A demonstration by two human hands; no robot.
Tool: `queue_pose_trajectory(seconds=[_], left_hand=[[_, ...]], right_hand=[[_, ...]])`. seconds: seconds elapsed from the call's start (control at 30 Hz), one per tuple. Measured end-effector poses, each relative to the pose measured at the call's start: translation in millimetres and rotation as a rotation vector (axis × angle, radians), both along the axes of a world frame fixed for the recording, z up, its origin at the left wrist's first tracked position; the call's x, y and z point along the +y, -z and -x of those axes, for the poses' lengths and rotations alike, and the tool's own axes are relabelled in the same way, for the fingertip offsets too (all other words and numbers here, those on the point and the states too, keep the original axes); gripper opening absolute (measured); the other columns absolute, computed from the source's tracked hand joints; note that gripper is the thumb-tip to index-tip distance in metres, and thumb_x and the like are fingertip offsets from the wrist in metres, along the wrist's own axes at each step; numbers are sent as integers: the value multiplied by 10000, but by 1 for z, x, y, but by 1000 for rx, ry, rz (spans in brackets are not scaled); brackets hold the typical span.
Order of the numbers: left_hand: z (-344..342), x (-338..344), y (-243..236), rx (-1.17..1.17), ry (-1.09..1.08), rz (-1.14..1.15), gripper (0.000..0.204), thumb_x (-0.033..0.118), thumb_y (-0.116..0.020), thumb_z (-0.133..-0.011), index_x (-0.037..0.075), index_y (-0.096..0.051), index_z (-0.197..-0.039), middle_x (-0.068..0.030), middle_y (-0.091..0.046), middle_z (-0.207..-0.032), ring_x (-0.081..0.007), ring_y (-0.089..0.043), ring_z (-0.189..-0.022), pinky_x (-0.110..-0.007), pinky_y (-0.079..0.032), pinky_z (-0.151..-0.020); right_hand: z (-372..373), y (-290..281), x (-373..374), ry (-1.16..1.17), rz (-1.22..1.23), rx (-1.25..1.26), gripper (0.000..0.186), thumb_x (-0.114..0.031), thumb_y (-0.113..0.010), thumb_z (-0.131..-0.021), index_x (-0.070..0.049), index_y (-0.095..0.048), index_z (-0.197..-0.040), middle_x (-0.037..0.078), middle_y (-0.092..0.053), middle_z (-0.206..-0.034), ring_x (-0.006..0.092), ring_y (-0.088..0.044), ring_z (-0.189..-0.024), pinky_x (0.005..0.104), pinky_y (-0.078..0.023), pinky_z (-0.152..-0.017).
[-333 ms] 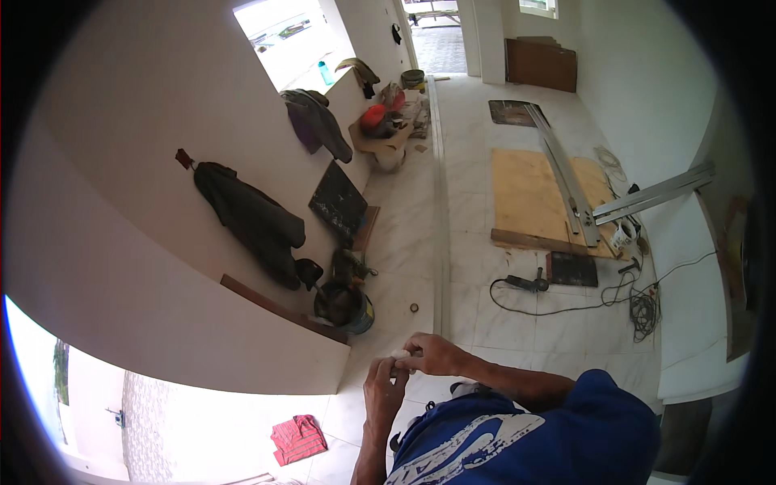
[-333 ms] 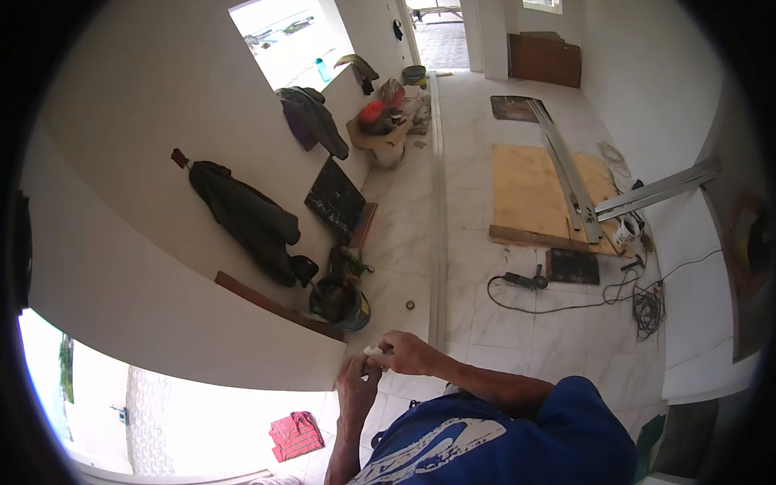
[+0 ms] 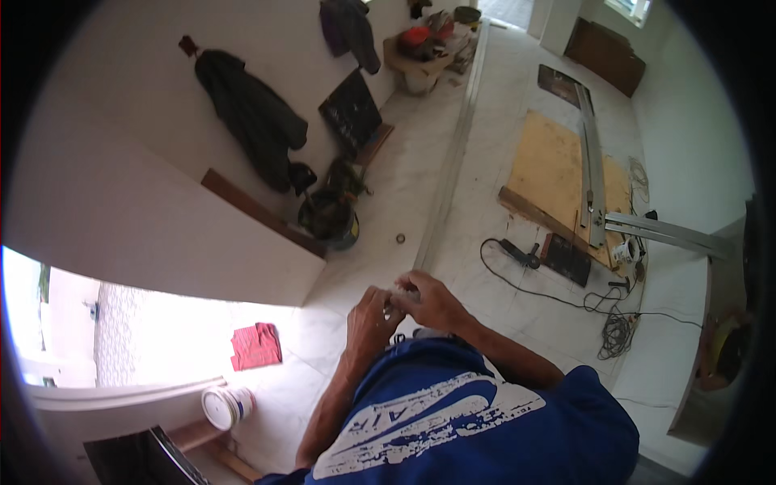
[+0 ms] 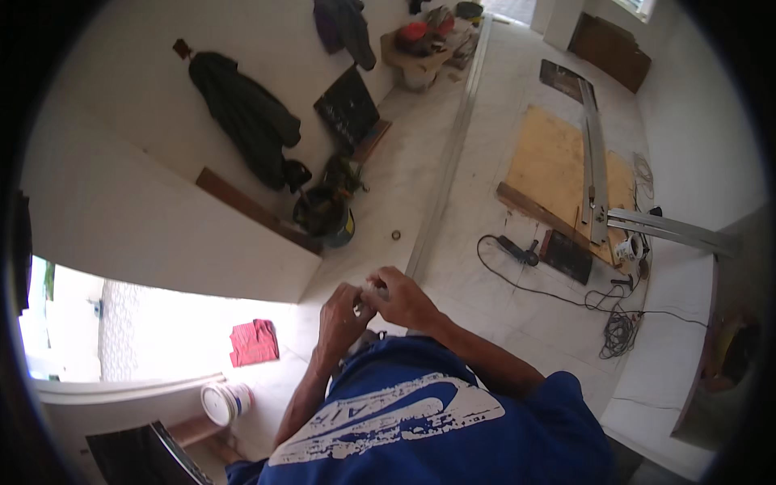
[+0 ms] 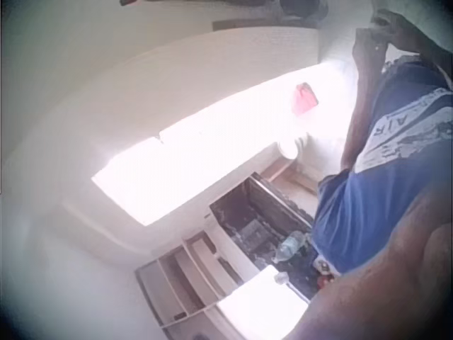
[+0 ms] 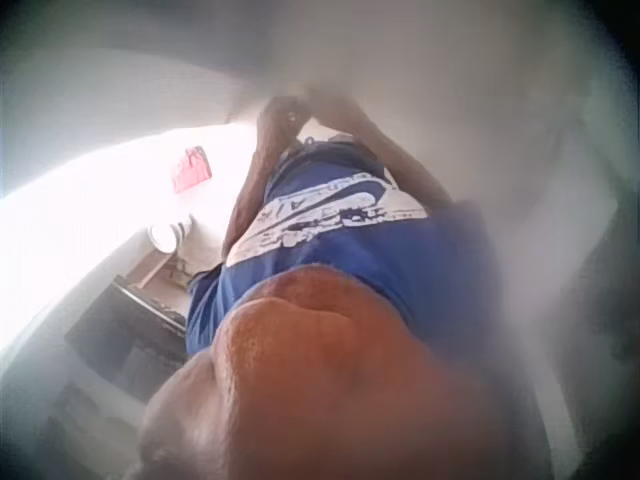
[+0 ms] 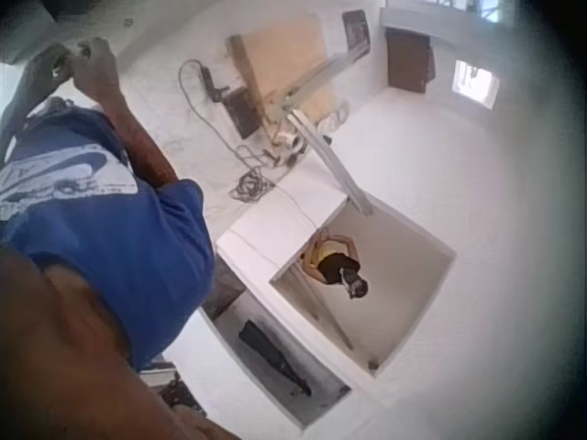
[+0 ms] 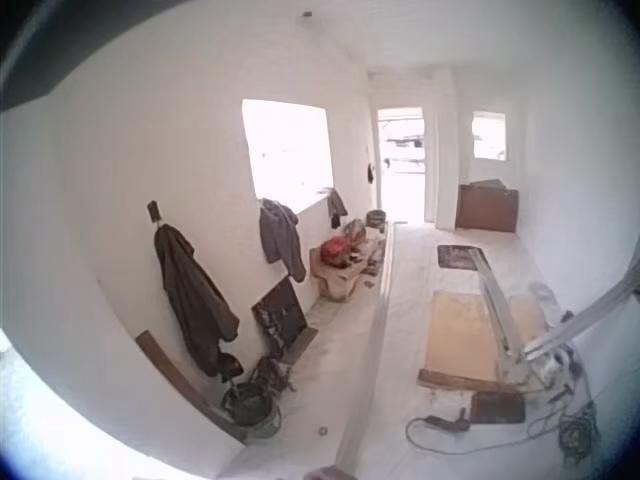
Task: The person cuts metal rebar using an angle grinder and sets it down. The person then retrieves drill bits from a plastic bag to handle with a coworker, rubs the metal pieces together by hand, and picks up the angle grinder.
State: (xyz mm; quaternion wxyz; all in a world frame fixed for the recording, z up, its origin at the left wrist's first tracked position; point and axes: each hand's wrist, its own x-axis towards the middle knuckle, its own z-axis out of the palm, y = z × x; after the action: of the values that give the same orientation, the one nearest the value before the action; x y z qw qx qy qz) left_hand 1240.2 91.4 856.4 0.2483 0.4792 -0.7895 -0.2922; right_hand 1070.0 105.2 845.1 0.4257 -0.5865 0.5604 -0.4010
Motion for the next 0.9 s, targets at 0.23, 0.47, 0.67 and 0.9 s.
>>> queue_pose_trajectory(seconds=[0.23,0.47,0.67,0.9], left_hand=[[20,-7,13,-166,-1,-222,210,149,-639,-834,-13,-560,-940,-223,-621,-903,-419,-627,-793,-485,-494,-697],[37,-47,29,-141,95,-275,180,125,-576,-875,-11,-502,-966,-252,-593,-913,-454,-594,-849,-518,-461,-738],[53,-122,70,-80,105,-400,161,142,-559,-909,9,-470,-917,-235,-606,-855,-452,-601,-797,-517,-461,-688],[44,-270,144,34,40,-488,204,198,-592,-886,21,-491,-879,-214,-614,-768,-440,-613,-758,-545,-453,-677]], right_hand=[[14,12,-4,-106,0,150,253,-185,-635,-878,0,-618,-1050,192,-615,-1032,353,-624,-949,400,-500,-830],[18,32,-37,126,-214,128,218,-165,-616,-881,28,-581,-975,188,-645,-873,285,-642,-793,373,-504,-735],[26,54,-107,262,-483,-4,232,-170,-578,-888,45,-572,-975,193,-647,-852,294,-649,-790,390,-504,-754],[42,128,-203,392,-393,78,257,-172,-621,-882,40,-593,-1024,194,-630,-942,297,-641,-895,392,-500,-799]])
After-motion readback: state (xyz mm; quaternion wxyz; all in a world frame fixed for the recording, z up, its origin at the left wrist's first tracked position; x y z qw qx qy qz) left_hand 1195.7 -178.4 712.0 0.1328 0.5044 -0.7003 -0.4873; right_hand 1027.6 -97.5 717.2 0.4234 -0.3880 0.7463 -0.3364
